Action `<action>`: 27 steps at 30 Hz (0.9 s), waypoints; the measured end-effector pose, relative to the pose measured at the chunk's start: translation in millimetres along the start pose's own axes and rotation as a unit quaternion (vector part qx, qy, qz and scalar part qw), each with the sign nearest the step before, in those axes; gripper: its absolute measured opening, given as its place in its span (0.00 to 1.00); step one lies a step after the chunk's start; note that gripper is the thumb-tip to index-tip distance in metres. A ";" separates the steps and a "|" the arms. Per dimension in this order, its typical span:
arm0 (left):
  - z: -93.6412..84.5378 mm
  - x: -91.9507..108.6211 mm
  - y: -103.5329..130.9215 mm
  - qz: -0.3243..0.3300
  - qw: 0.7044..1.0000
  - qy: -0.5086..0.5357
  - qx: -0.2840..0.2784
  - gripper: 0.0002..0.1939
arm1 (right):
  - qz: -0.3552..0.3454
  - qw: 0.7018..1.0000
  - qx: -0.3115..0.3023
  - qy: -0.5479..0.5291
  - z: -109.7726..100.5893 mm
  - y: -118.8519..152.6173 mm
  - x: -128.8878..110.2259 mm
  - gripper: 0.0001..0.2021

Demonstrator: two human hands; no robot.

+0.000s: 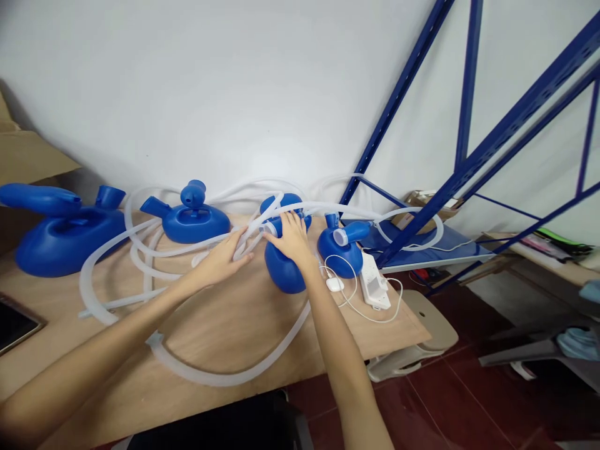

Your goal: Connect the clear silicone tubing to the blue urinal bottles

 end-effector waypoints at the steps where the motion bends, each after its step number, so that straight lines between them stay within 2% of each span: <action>1: 5.6 -3.1 -11.0 0.001 1.000 0.007 0.004 0.35 | 0.004 1.000 -0.023 0.009 2.6 -2.8 -0.1 0.34; 3: 16.0 -8.8 -28.5 -0.002 1.000 0.025 0.012 0.32 | 0.011 0.999 -0.042 0.027 5.8 -2.5 -1.9 0.35; 6: 28.9 -13.1 -44.1 -0.006 0.999 0.047 0.019 0.29 | 0.014 0.999 -0.020 0.035 2.7 7.5 -7.1 0.31; 9: 38.3 -13.4 -51.4 -0.013 0.998 0.060 0.017 0.26 | 0.000 1.000 -0.001 0.024 -9.1 23.2 -12.1 0.27; 13: 44.5 -10.7 -58.6 -0.031 0.998 0.054 0.026 0.26 | -0.054 0.998 -0.011 -0.028 -29.6 49.5 -17.9 0.24; 17: 43.1 -5.9 -71.2 -0.055 0.997 0.029 0.040 0.27 | -0.104 0.990 -0.008 -0.091 -43.9 76.6 -23.4 0.23; 20: 37.5 -1.1 -83.8 -0.077 0.996 -0.007 0.041 0.25 | -0.116 0.986 0.008 -0.122 -47.8 91.0 -24.6 0.23; 27: 18.4 20.3 -117.5 -0.069 0.991 -0.114 0.030 0.28 | -0.132 0.974 0.050 -0.176 -54.7 101.2 -22.2 0.19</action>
Point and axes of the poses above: each hand's wrist, its own y-axis away from the middle knuckle, its own z-axis out of the palm, x = y × z, the point moved 4 cm from there along -y, towards the middle knuckle, and after that the axes turned 2 degrees about z, right-handed, at the moved point
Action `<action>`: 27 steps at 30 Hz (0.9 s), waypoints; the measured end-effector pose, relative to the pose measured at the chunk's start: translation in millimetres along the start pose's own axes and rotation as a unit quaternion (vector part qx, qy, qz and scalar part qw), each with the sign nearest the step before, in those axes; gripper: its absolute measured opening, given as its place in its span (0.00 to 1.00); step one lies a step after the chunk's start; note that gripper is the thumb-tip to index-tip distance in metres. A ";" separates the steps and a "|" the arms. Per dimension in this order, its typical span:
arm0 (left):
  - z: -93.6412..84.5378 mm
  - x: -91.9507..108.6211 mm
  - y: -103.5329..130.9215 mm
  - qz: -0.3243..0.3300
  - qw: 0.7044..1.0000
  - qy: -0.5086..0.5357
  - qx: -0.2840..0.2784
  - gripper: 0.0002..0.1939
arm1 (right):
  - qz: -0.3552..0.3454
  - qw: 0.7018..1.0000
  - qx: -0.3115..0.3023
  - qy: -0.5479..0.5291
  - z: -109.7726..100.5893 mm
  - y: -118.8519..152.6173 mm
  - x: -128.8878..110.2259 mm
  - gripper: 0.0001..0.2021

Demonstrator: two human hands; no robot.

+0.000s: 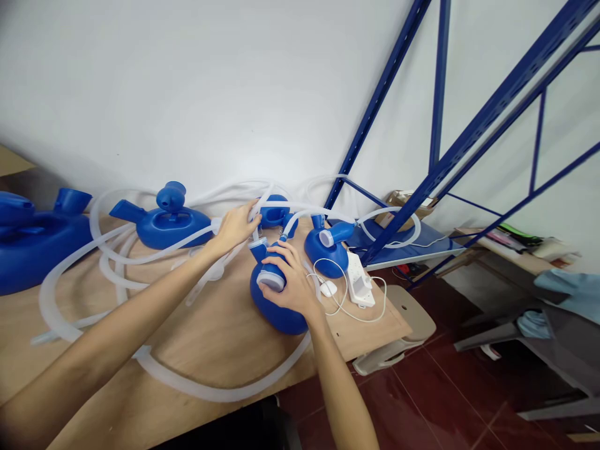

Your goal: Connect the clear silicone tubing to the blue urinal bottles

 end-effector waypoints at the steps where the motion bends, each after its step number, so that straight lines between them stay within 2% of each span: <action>1: -2.3 3.1 -6.1 0.005 1.000 -0.014 -0.004 0.28 | -0.005 1.000 0.001 -0.006 -1.1 0.6 -0.6 0.19; 6: 0.4 16.0 -35.1 0.038 0.994 -0.091 -0.043 0.27 | -0.008 0.997 0.047 -0.063 -7.6 7.6 -1.6 0.19; 9: 12.3 24.6 -34.9 0.072 0.986 -0.134 -0.065 0.36 | 0.041 0.994 0.077 -0.066 -10.0 12.1 1.8 0.22; 12: 21.8 34.8 -14.3 0.119 0.978 -0.159 -0.069 0.44 | 0.069 0.993 0.091 -0.044 -11.5 15.4 5.0 0.27; 16: 19.6 46.0 21.9 0.203 0.963 -0.166 -0.071 0.34 | 0.066 0.989 0.097 -0.093 -13.2 21.7 12.0 0.31; 19: 9.0 49.1 36.5 0.272 0.946 -0.158 -0.085 0.28 | 0.103 0.975 0.140 -0.139 -15.5 29.1 23.2 0.36; 21: 1.8 49.9 41.8 0.342 0.926 -0.124 -0.100 0.23 | 0.131 0.961 0.176 -0.169 -16.4 33.6 30.3 0.37; 24: -2.4 48.0 51.4 0.447 0.880 -0.034 -0.157 0.22 | 0.140 0.949 0.196 -0.204 -16.4 38.1 35.1 0.36; 27: 2.1 41.9 60.4 0.468 0.863 -0.001 -0.189 0.23 | 0.129 0.957 0.171 -0.195 -15.9 41.8 32.1 0.36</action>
Point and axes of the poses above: each hand's wrist, its own y-axis away from the middle knuckle, its own z-axis out of the palm, x = y × z, the point moved 4 cm from there along -y, towards the middle knuckle, and after that the axes turned 2 degrees about z, right-handed, at the moved point
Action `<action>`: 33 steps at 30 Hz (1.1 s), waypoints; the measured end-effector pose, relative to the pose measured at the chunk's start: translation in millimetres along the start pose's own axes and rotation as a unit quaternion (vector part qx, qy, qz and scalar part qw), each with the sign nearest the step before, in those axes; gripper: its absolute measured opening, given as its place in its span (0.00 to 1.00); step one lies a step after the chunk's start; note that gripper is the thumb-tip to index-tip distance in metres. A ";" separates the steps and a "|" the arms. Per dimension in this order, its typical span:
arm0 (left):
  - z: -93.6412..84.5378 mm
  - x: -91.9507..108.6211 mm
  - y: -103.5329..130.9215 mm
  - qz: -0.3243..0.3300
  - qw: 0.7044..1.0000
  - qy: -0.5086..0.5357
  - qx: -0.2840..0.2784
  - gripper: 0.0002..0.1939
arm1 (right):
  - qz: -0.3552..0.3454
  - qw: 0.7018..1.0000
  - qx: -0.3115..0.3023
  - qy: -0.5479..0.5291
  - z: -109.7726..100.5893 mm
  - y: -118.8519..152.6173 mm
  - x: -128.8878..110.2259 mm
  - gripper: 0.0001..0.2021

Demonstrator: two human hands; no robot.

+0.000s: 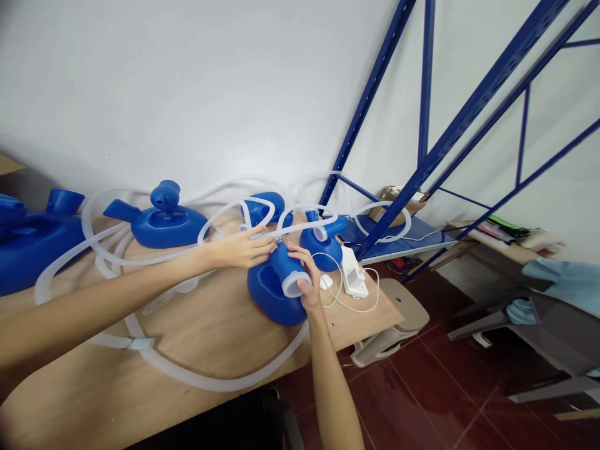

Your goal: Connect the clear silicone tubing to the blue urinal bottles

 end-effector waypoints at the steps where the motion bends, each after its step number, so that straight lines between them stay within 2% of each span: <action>1: 3.3 0.3 1.7 -0.004 1.000 0.000 0.001 0.23 | 0.001 1.000 -0.014 0.018 0.6 2.1 -1.0 0.38; 4: 11.2 -1.1 2.4 -0.019 1.000 0.006 0.013 0.26 | 0.015 0.995 -0.058 0.083 3.8 8.8 -2.0 0.41; 8: 14.3 -12.0 -5.8 -0.033 0.999 0.015 0.028 0.25 | 0.004 0.991 -0.078 0.111 7.0 12.2 -2.3 0.43; 14: 18.6 -28.4 -11.6 -0.017 0.999 0.025 0.035 0.18 | 0.033 0.993 -0.077 0.084 3.0 10.2 4.9 0.48; 17: 24.2 -27.9 -5.2 -0.014 0.999 0.008 0.033 0.17 | 0.058 0.995 -0.061 0.053 -0.5 10.3 11.5 0.49; 22: 31.0 -25.2 -2.3 -0.043 0.998 -0.040 0.038 0.19 | 0.063 0.995 -0.073 0.033 -0.6 8.3 13.4 0.49; 25: 25.8 -30.0 -4.2 -0.065 0.995 -0.065 0.048 0.18 | 0.058 0.995 -0.072 0.048 -0.7 7.2 11.0 0.50; 29: 7.9 -37.5 3.6 -0.099 0.988 -0.103 0.058 0.15 | 0.055 0.994 -0.080 0.056 -1.1 8.0 12.7 0.50; 33: -2.7 -30.5 20.2 -0.178 0.971 -0.146 0.068 0.16 | 0.068 0.992 -0.095 0.053 -1.8 9.2 18.3 0.53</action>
Point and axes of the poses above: each hand's wrist, its own y-axis away from the middle knuckle, its own z-axis out of the palm, x = y × z, the point moved 4 cm from there along -y, towards the middle knuckle, and after that the axes turned 2 degrees about z, right-handed, at the moved point
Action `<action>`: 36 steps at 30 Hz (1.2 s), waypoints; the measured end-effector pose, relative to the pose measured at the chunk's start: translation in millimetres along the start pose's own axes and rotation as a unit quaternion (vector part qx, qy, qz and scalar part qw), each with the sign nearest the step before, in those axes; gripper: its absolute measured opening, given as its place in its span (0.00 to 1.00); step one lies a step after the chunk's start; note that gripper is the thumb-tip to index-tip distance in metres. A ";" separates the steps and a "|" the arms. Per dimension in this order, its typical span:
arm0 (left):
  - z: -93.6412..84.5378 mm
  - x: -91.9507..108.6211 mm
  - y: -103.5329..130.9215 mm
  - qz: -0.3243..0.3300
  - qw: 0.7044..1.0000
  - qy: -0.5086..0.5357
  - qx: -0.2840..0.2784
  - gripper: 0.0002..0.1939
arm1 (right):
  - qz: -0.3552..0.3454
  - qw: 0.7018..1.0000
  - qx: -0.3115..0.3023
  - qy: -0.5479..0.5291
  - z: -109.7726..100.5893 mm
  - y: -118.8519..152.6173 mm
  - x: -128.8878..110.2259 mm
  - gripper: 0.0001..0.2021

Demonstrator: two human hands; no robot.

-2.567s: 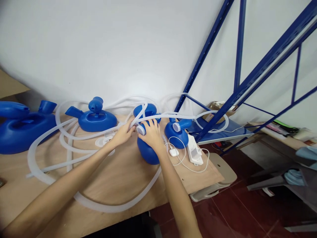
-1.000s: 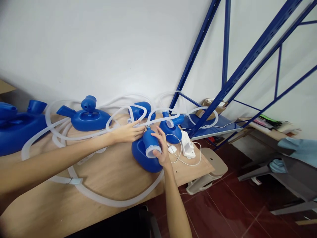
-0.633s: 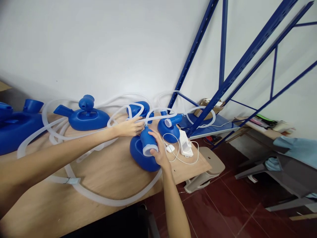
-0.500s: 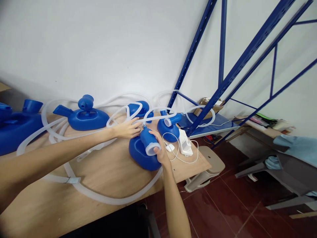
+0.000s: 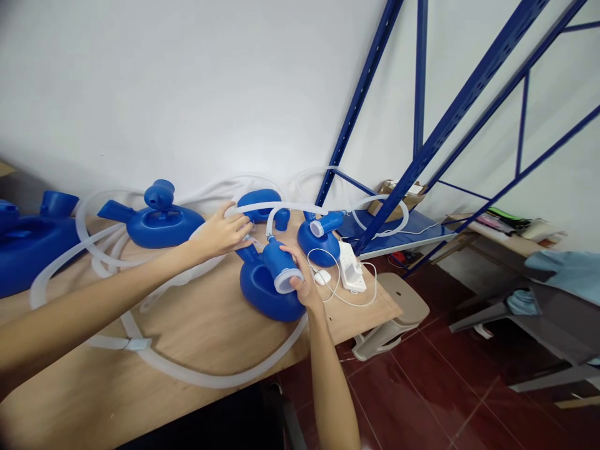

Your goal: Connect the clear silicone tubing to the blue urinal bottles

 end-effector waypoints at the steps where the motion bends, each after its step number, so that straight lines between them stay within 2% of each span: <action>1: -0.7 2.5 4.9 -0.022 1.000 -0.007 0.002 0.17 | -0.002 1.000 -0.001 -0.006 -0.3 0.0 0.5 0.53; 7: 15.2 13.2 20.5 -0.099 0.995 -0.002 0.002 0.21 | -0.012 1.000 0.010 -0.009 -2.5 -1.7 -2.4 0.52; 12: 30.9 3.4 17.3 -0.093 0.995 0.028 -0.018 0.21 | -0.011 1.000 0.001 -0.027 -2.0 -2.7 -4.0 0.50; 17: 36.3 -2.2 16.1 -0.091 0.995 0.039 -0.032 0.23 | -0.012 1.000 -0.012 -0.020 -2.8 -3.1 3.2 0.52; 24: 34.1 -3.0 16.6 -0.139 0.988 0.059 -0.028 0.22 | 0.000 0.992 -0.013 -0.127 -5.1 -5.7 12.9 0.49; 30: 16.9 -14.8 19.7 -0.205 0.976 0.067 0.001 0.27 | 0.044 0.979 -0.016 -0.201 -5.7 -3.3 32.1 0.50; 32: 11.6 -17.0 20.6 -0.202 0.978 0.061 0.010 0.24 | 0.058 0.974 -0.023 -0.219 -5.1 -2.6 36.5 0.51; 34: 10.0 -15.9 19.9 -0.174 0.983 0.050 0.009 0.19 | 0.064 0.968 -0.030 -0.242 -4.4 -3.2 36.9 0.50; 36: 11.2 -14.9 17.0 -0.139 0.990 0.037 0.001 0.19 | 0.067 0.959 -0.031 -0.274 -4.4 -5.0 32.9 0.49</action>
Point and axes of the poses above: each hand's wrist, its own y-axis away from the middle knuckle, its own z-axis out of the palm, x = y × z, the point moved 4 cm from there along -y, towards the middle knuckle, and after that the axes turned 2 degrees about z, right-handed, at the moved point
